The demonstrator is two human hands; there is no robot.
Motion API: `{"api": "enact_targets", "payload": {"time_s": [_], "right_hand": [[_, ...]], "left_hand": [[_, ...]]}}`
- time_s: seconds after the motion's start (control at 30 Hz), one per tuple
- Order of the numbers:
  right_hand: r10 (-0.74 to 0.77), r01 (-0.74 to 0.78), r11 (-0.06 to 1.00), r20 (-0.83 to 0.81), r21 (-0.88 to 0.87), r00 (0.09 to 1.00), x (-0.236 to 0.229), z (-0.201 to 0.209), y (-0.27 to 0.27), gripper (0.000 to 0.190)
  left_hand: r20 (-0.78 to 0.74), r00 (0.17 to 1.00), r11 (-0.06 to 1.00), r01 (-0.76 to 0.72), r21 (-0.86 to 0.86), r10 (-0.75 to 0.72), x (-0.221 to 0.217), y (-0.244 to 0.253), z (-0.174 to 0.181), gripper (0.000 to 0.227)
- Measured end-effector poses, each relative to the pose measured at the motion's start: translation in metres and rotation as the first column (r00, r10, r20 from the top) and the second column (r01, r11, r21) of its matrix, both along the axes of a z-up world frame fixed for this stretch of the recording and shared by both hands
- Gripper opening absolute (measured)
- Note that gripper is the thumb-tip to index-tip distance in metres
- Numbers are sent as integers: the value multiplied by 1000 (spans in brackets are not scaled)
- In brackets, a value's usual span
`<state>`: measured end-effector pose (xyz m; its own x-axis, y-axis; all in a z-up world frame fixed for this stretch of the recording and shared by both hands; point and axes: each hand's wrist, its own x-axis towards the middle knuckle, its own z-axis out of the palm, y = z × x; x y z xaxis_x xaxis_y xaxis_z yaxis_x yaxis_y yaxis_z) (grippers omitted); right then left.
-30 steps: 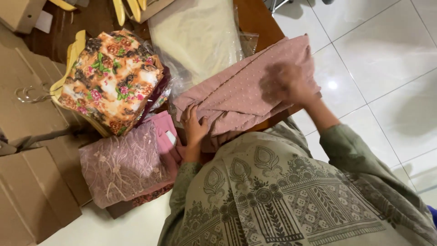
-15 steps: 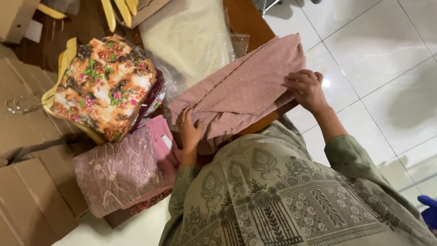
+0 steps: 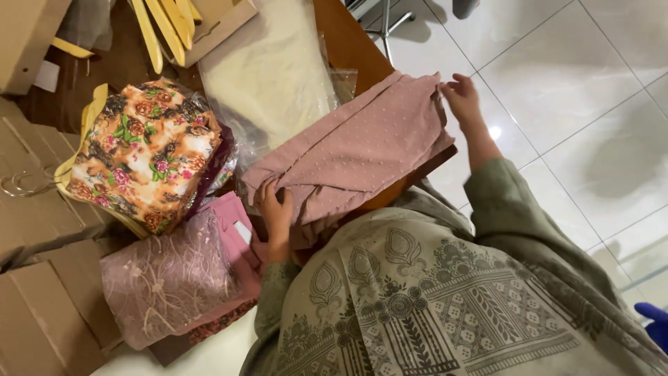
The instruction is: Folding various clothing items on a flat surface.
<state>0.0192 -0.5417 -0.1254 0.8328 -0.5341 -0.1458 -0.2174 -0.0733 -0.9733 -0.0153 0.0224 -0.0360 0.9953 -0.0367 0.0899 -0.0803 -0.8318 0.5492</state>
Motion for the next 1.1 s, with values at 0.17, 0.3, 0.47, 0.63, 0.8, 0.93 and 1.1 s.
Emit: {"api": "enact_targets", "payload": {"time_s": [0.17,0.3,0.47,0.63,0.8,0.93,1.1], "right_hand": [[58,-36,995,-253,90,966,25,5,8,59],[19,-203,598,-239,-775,971,10,124,39,69],[735,-515,422,-50,-746,676,3,119,128,70],[923,-747,139,-189,-650,336,-6,138,284,90],[814,-704,-112,-471,-701,340,-10,123,332,88],[796,-706,-119,-492,-698,353,-17,116,341,79],[739,-741,-115,-555,-662,381,-16,120,372,60]], "left_hand": [[-69,988,990,-139,-2,138,-1,-17,10,40],[-39,991,979,-135,-151,131,-16,-17,7,42],[297,866,914,-366,-174,403,-39,-2,-21,68],[184,809,828,-531,-183,559,-73,47,-77,81],[102,930,858,-280,-431,354,-65,10,0,70],[90,985,967,-127,-220,150,-51,-28,34,70],[-64,998,981,11,193,1,-51,-9,8,80]]}}
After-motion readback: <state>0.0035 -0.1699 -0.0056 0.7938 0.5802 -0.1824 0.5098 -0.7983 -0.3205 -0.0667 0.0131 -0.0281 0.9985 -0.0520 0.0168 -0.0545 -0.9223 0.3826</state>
